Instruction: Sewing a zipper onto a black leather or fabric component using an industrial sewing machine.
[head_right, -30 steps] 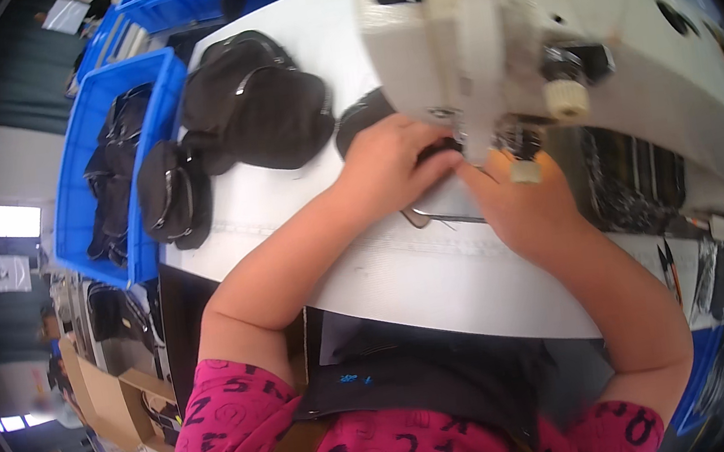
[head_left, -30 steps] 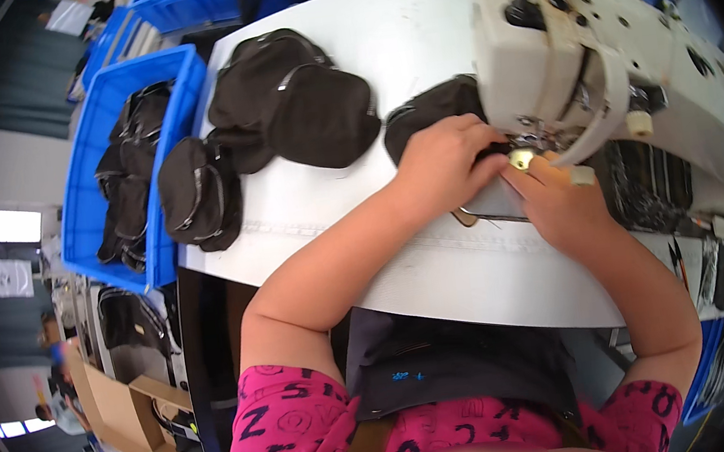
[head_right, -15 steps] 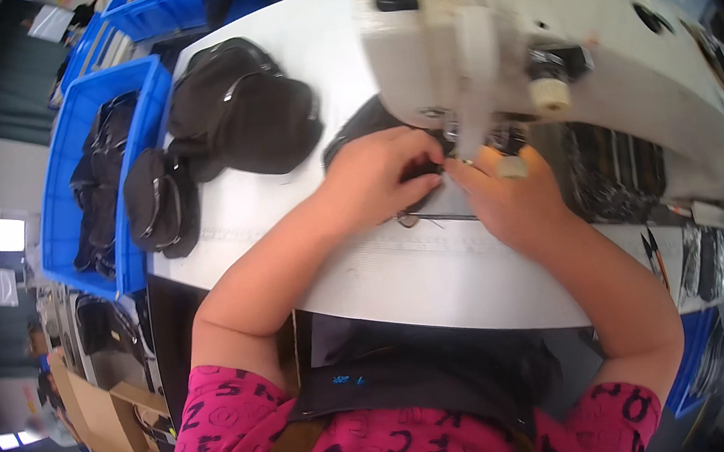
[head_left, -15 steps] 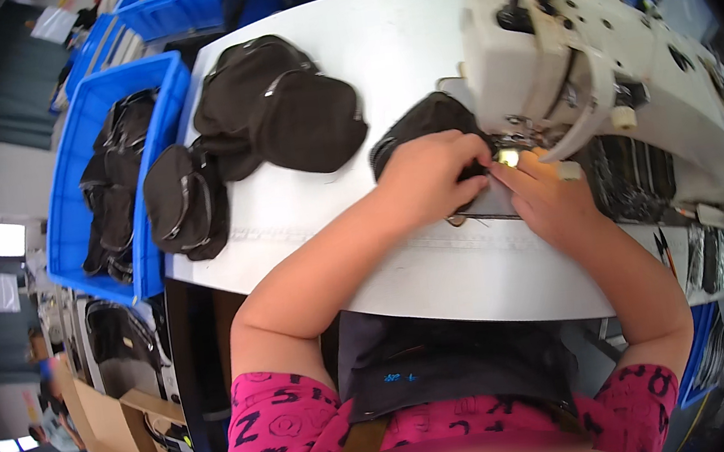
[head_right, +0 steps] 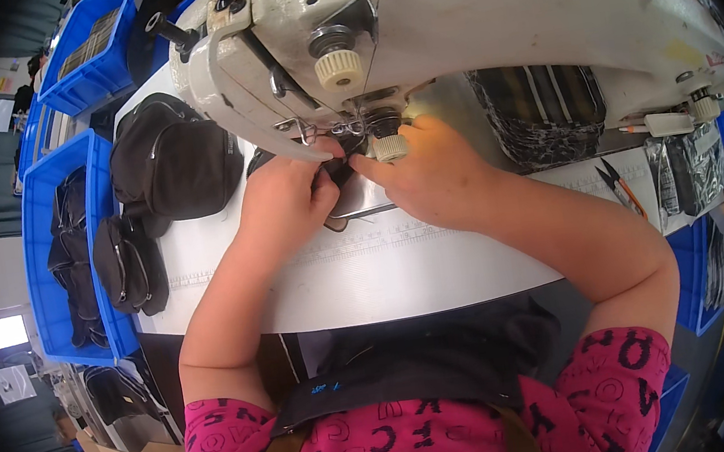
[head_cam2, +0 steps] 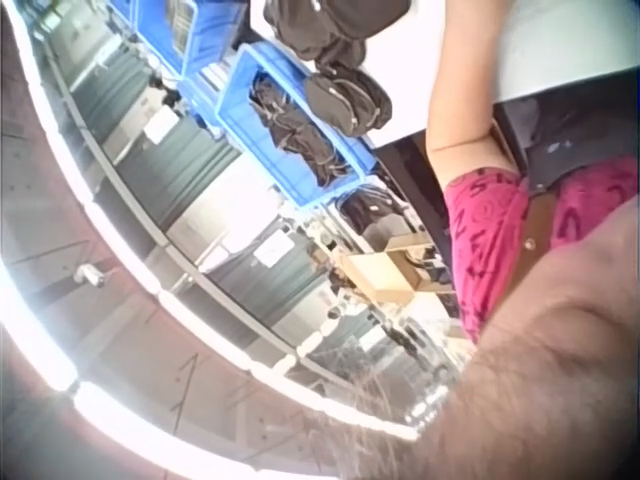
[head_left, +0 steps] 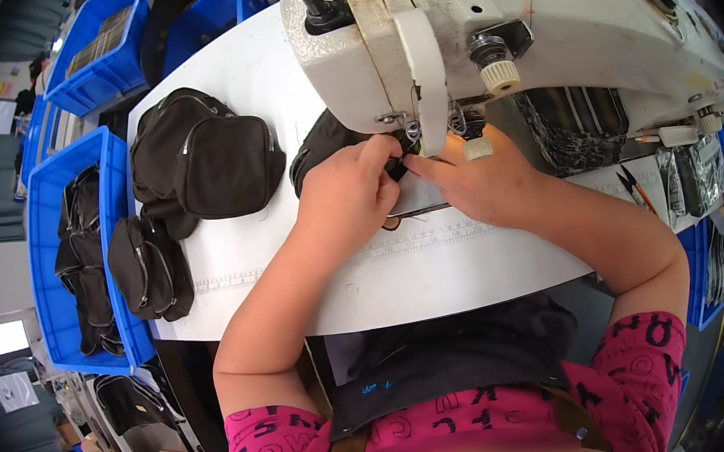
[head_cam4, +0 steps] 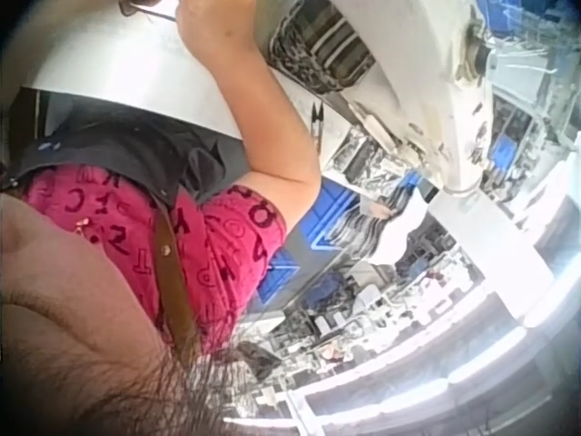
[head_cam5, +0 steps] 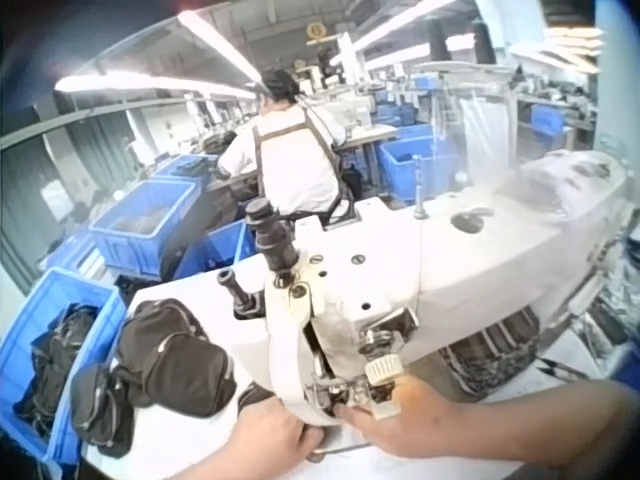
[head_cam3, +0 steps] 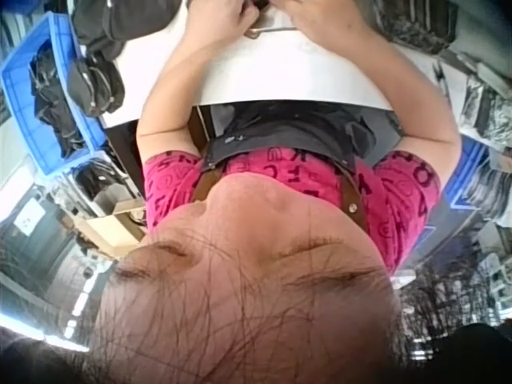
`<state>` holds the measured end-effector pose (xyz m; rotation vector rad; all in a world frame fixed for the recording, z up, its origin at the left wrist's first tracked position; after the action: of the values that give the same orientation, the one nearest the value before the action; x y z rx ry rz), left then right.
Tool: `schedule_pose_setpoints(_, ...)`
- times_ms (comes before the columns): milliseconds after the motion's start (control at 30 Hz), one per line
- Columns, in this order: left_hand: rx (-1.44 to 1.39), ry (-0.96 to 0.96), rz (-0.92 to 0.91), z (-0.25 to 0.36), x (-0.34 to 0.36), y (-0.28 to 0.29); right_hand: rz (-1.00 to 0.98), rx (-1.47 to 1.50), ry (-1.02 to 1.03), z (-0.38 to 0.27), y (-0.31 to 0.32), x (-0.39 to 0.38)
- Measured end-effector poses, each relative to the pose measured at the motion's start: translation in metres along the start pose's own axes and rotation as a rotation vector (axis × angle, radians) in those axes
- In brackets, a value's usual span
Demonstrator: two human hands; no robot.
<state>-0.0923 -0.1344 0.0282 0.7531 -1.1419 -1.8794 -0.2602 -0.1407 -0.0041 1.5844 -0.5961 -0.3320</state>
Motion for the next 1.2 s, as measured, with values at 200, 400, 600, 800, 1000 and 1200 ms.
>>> schedule_pose_setpoints(200,0.217,-0.060,0.086,0.013,-0.002,0.000,-0.064,-0.103,0.005,-0.005,-0.004,0.002)
schedule_pose_setpoints(400,0.274,-0.088,0.111,0.013,0.001,-0.005,0.042,0.055,0.043,-0.008,-0.002,0.003)
schedule_pose_setpoints(600,0.158,-0.121,0.130,0.014,0.002,-0.003,-0.002,0.034,0.048,-0.010,-0.006,0.003)
schedule_pose_setpoints(800,0.039,-0.133,0.040,0.008,0.002,-0.006,0.003,0.070,0.064,-0.011,0.000,0.003)
schedule_pose_setpoints(1000,-0.049,-0.119,-0.030,0.005,0.001,0.002,0.062,0.055,0.060,-0.012,0.012,0.002)
schedule_pose_setpoints(1200,-0.062,-0.125,-0.061,-0.001,0.001,0.002,-0.001,0.068,0.078,-0.015,0.010,0.004)
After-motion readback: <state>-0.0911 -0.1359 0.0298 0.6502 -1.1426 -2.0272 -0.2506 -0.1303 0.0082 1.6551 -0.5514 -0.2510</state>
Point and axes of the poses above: each hand's wrist, its own x-axis towards the middle knuckle, its own y-axis out of the back of the hand, z = x × y, the point moved 5 cm from there along x, towards the middle knuckle, and after that the axes turned 15 degrees about -z, right-handed, at the moved point
